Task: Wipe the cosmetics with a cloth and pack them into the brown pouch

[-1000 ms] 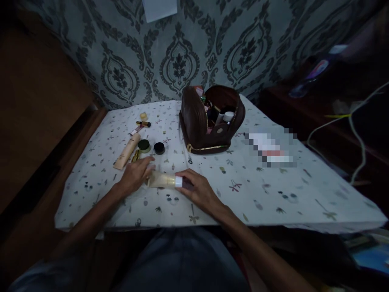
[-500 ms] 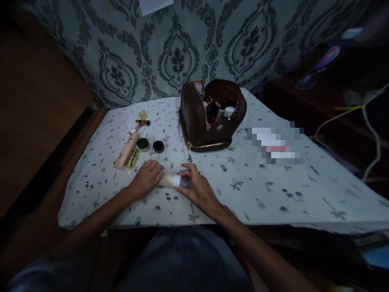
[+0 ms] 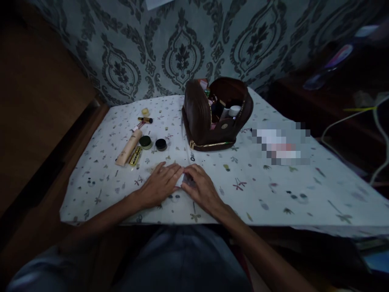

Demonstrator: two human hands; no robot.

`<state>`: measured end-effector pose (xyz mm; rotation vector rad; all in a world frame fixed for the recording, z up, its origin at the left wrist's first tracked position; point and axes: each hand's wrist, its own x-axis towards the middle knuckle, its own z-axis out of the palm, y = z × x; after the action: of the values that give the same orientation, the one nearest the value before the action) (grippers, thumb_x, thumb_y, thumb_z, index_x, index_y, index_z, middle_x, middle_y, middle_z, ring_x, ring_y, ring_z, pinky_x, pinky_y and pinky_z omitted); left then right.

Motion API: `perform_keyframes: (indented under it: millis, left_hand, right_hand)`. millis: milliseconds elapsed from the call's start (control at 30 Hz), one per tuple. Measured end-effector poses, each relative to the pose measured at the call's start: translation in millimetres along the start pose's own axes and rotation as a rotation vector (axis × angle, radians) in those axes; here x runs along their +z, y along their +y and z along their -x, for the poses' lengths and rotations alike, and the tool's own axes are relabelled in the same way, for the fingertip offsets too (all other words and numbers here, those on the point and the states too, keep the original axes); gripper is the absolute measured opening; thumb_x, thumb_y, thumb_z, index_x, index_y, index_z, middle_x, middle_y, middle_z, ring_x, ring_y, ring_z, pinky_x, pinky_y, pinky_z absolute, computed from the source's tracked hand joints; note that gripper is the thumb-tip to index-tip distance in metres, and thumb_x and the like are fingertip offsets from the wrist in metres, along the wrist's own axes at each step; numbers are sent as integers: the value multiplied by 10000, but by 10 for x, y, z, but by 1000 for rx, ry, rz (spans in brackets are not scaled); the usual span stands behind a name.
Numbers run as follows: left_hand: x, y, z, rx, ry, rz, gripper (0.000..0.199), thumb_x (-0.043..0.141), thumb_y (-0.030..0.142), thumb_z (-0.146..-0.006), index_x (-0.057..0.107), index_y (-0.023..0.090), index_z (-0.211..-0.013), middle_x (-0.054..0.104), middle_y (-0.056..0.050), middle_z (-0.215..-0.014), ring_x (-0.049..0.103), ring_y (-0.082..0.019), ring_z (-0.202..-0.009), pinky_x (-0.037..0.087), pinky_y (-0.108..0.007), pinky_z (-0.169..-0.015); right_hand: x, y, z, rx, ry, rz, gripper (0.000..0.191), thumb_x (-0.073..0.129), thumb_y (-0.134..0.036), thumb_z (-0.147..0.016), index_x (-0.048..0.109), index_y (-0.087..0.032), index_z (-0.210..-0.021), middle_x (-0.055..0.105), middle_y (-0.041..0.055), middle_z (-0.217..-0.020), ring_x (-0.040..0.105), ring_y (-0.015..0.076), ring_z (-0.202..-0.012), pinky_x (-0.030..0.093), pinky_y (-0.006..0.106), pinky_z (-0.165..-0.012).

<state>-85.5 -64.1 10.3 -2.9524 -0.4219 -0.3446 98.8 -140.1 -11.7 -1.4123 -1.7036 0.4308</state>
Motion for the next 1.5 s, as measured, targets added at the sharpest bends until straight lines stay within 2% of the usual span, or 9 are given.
perform_keyframes:
  millis: [67,233,400,633,800,967,1133,1267,1500]
  left_hand:
    - [8,-118,73,-23,-67,-18,457,367,310,-1028,333,80,-1421,538,-172,-1377,437,-264,-1342,279,-497,-1125]
    - [-78,-489,238,-91,-182,31,434,525,344,-967,425,111,-1319,567,-160,-1283,539,-269,-1163,442,-406,-941]
    - [-111,-548,288,-124,-183,-8,276,430,199,-991,469,122,-1253,589,-125,-1161,531,-251,-1062,496,-357,-830]
    - [-471,-723,343,-180,-278,157,442,363,-18,-886,507,125,-1279,622,-112,-1163,587,-243,-1081,530,-381,-880]
    - [-565,-514,150,-242,-85,414,416,380,122,-969,439,118,-1381,574,-162,-1341,560,-249,-1220,468,-393,-1021]
    - [-409,-323,-66,-83,-256,591,344,565,395,-938,555,162,-1192,652,-113,-1164,608,-267,-1092,474,-371,-926]
    - [-408,-512,-112,-190,-398,872,399,706,528,-785,617,193,-981,637,12,-853,586,-177,-777,424,-233,-685]
    - [-476,-536,-154,-344,-447,1190,427,768,481,-687,644,182,-965,628,23,-857,561,-174,-828,425,-224,-730]
    - [-522,-369,-464,-593,-321,1466,559,811,505,-586,653,178,-1011,623,-11,-882,558,-196,-846,435,-262,-730]
  right_hand:
    - [-2,-7,-7,9,4,18,192,600,-344,-889,608,-182,-992,610,89,-976,597,233,-919,513,378,-820]
    - [13,-23,9,48,-3,36,208,606,-360,-899,623,-183,-1005,614,73,-938,594,220,-862,512,366,-784]
    - [33,4,24,64,-4,52,329,588,-377,-911,608,-171,-1167,648,91,-985,615,234,-888,527,383,-795]
    - [-17,-35,6,60,-52,71,256,621,-345,-893,644,-197,-1100,672,75,-999,643,222,-862,552,374,-769]
    - [-42,-139,-7,-122,-23,73,252,566,-242,-927,614,-220,-1173,660,85,-1085,660,233,-965,582,377,-813]
    - [-106,-183,-14,-326,-29,96,269,538,-194,-943,602,-201,-1205,652,106,-1125,642,222,-1046,584,363,-881]
    - [-268,-162,9,-298,-92,11,283,576,-208,-939,598,-185,-1220,649,112,-1119,632,188,-1045,561,315,-884]
    - [-485,-191,0,-241,-54,-142,291,608,-253,-928,594,-206,-1215,643,89,-1100,639,167,-1007,553,284,-837]
    - [-969,-206,-85,-190,23,-17,288,632,-330,-911,571,-216,-1168,659,82,-1044,653,185,-950,559,290,-795]
